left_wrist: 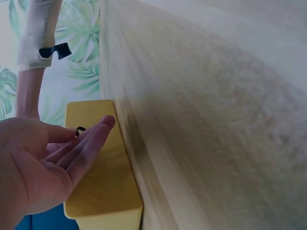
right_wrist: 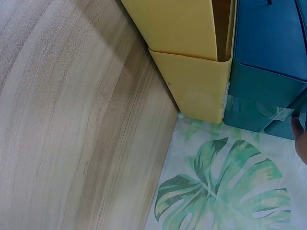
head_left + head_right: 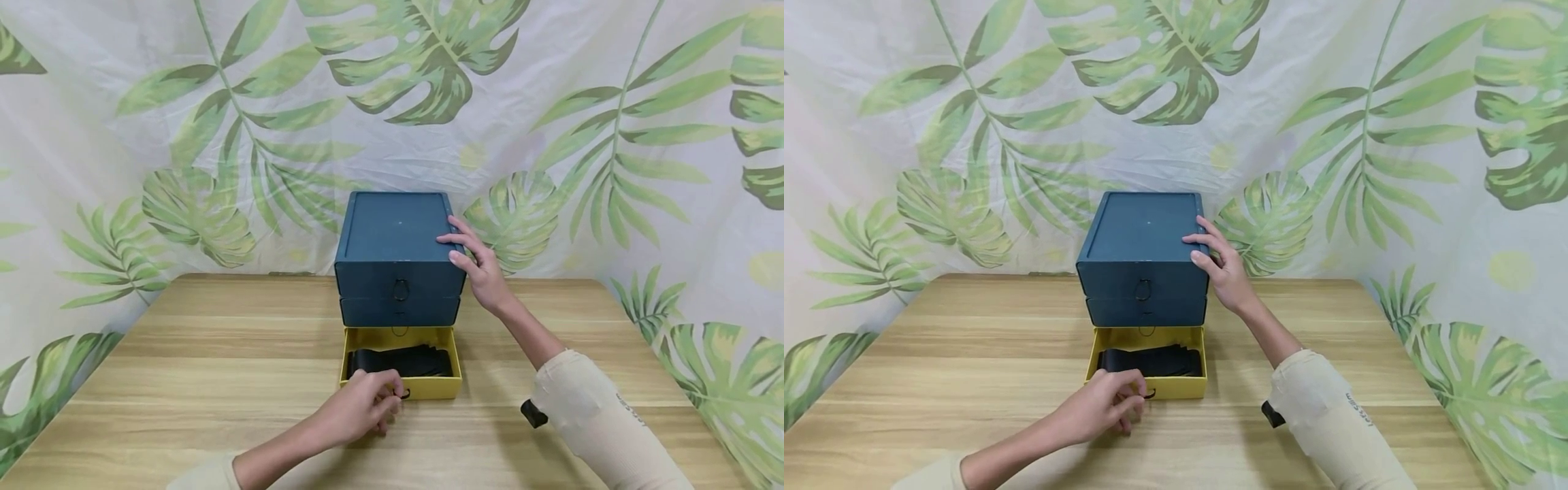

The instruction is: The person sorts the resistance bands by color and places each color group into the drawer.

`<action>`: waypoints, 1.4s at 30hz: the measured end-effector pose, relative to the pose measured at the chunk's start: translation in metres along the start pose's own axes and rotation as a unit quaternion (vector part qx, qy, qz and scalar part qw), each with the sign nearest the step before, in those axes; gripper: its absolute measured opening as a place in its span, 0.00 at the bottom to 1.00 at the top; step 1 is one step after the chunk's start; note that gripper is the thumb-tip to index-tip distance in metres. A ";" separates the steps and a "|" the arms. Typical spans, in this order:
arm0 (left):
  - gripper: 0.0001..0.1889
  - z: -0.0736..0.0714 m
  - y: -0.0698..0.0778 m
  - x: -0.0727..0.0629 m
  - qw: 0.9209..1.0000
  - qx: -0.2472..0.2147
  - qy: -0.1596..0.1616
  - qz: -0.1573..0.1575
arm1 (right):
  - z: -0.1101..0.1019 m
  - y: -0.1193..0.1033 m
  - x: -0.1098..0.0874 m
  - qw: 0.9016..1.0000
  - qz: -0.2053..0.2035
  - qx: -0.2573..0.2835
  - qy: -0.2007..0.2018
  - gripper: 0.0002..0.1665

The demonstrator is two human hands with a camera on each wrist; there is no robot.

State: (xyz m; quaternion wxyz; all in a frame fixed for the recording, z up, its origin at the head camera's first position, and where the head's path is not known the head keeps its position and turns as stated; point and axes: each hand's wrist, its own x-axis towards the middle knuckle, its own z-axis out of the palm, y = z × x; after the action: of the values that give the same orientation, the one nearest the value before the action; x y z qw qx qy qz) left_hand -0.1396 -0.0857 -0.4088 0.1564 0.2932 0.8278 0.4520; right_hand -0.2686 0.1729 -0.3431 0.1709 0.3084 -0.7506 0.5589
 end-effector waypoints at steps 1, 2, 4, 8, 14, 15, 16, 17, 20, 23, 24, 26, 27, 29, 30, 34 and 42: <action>0.05 0.000 0.000 0.000 1.000 -0.001 0.000 -0.001 | 0.000 0.000 0.000 1.000 0.000 0.000 0.000 0.22; 0.05 -0.001 -0.001 0.000 1.000 -0.002 -0.001 -0.001 | 0.000 0.000 0.000 1.000 0.000 0.000 0.000 0.22; 0.05 -0.001 -0.002 0.001 1.000 -0.006 -0.002 -0.003 | 0.000 0.000 0.000 1.000 0.001 -0.001 -0.002 0.22; 0.06 -0.001 -0.005 0.001 1.000 -0.011 -0.002 -0.005 | 0.002 0.002 0.001 1.000 0.000 0.000 -0.003 0.22; 0.05 -0.001 -0.008 -0.001 0.999 -0.027 -0.025 -0.011 | 0.002 0.003 0.002 1.000 -0.003 0.003 -0.005 0.22; 0.05 -0.002 -0.009 -0.001 0.999 -0.026 -0.029 -0.010 | 0.002 0.002 0.002 1.000 -0.003 0.003 -0.005 0.22; 0.05 -0.002 -0.009 -0.002 0.999 -0.024 -0.032 -0.009 | 0.002 0.002 0.002 1.000 -0.004 0.003 -0.005 0.22; 0.05 -0.002 -0.010 -0.002 0.999 -0.020 -0.035 -0.006 | 0.002 0.002 0.002 1.000 -0.005 0.003 -0.005 0.22; 0.06 -0.002 -0.012 -0.001 0.999 -0.001 -0.037 0.009 | 0.002 0.002 0.002 1.000 -0.006 0.005 -0.003 0.22; 0.06 -0.001 -0.014 0.001 0.999 0.013 -0.042 0.023 | 0.002 0.001 0.001 1.000 -0.006 0.004 -0.004 0.22; 0.06 -0.001 -0.014 0.002 0.999 0.014 -0.044 0.025 | 0.002 0.002 0.000 1.000 -0.006 0.004 -0.004 0.22; 0.06 -0.002 -0.015 0.003 0.998 0.012 -0.048 0.026 | 0.002 0.002 0.000 1.000 -0.006 0.005 -0.005 0.22; 0.06 -0.002 -0.015 0.004 0.998 0.012 -0.050 0.026 | 0.001 0.002 0.000 1.000 -0.006 0.005 -0.005 0.22; 0.07 -0.004 -0.015 0.006 0.998 0.012 -0.052 0.026 | 0.001 0.002 0.000 1.000 -0.006 0.005 -0.003 0.22; 0.07 -0.005 -0.016 0.007 0.998 0.016 -0.051 0.031 | 0.001 0.002 0.000 1.000 -0.007 0.005 -0.002 0.22; 0.06 -0.010 -0.020 0.016 0.998 0.035 -0.034 0.041 | -0.001 0.002 0.000 1.000 -0.004 0.001 0.001 0.22; 0.06 -0.026 -0.036 0.048 0.998 0.039 0.012 0.037 | 0.001 -0.001 -0.002 1.000 0.001 0.008 -0.003 0.22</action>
State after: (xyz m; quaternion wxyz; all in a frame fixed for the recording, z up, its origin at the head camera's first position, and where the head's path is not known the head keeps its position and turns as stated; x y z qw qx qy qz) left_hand -0.2024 -0.0876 -0.4244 0.1185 0.3242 0.8351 0.4283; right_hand -0.2666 0.1726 -0.3441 0.1658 0.3108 -0.7470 0.5638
